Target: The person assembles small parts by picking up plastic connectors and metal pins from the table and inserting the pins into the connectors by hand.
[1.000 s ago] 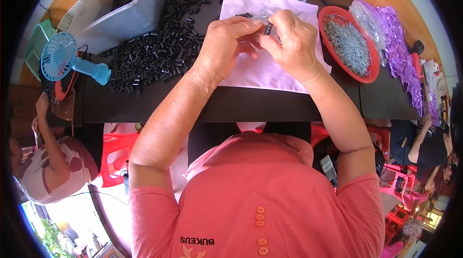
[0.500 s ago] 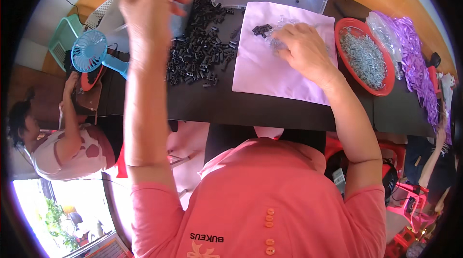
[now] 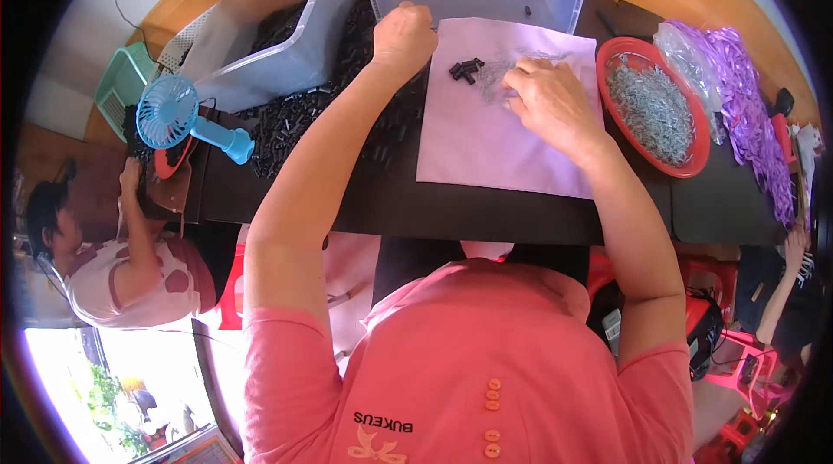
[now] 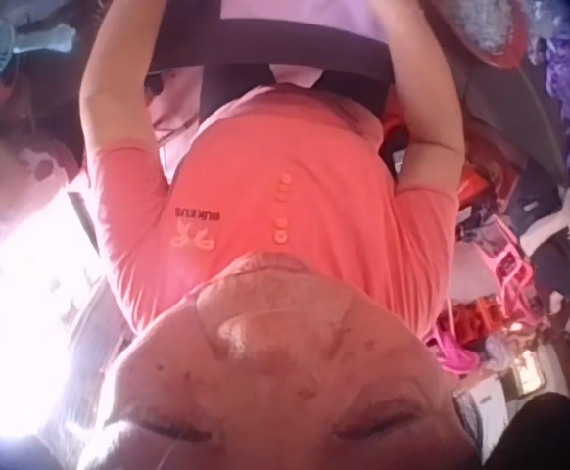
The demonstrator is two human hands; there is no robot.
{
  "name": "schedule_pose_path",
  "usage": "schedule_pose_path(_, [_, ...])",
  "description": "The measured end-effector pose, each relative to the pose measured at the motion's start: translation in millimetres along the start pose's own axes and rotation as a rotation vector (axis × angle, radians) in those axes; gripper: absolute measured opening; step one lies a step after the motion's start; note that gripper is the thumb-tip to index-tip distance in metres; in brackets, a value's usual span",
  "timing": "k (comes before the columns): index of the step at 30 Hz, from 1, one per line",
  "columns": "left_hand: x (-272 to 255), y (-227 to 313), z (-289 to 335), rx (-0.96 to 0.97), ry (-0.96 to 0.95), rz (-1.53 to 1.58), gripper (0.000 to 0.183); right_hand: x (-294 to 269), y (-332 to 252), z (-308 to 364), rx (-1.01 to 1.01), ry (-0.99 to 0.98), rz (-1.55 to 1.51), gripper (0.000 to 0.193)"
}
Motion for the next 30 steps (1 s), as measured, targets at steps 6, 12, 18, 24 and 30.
schedule_pose_path(6, [16, 8, -11, -0.057, -0.180, 0.034, 0.016, -2, 2, 3, -0.054, 0.131, -0.033, 0.017])
schedule_pose_path(12, [21, -3, -12, -0.094, -0.093, 0.084, 0.018, -3, 1, 1, -0.050, 0.068, 0.044, 0.020])
schedule_pose_path(18, [21, -1, -10, -0.097, -0.119, 0.109, 0.016, -3, -6, 3, -0.082, 0.102, -0.021, 0.021])
schedule_pose_path(24, [9, 1, 0, -0.072, -0.008, 0.115, 0.014, -4, 4, 1, -0.051, 0.098, -0.008, 0.019])
schedule_pose_path(30, [-25, 44, 47, 0.037, -0.035, 0.433, 0.011, 0, 5, 6, -0.059, 0.025, -0.049, 0.015])
Point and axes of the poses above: each hand's wrist, its own z-axis away from the middle knuckle, its own x-axis out of the palm, y = z × x, the point moved 4 cm from there along -z, towards the middle knuckle, and after that the axes turned 5 degrees about z, right-handed, at the moved point
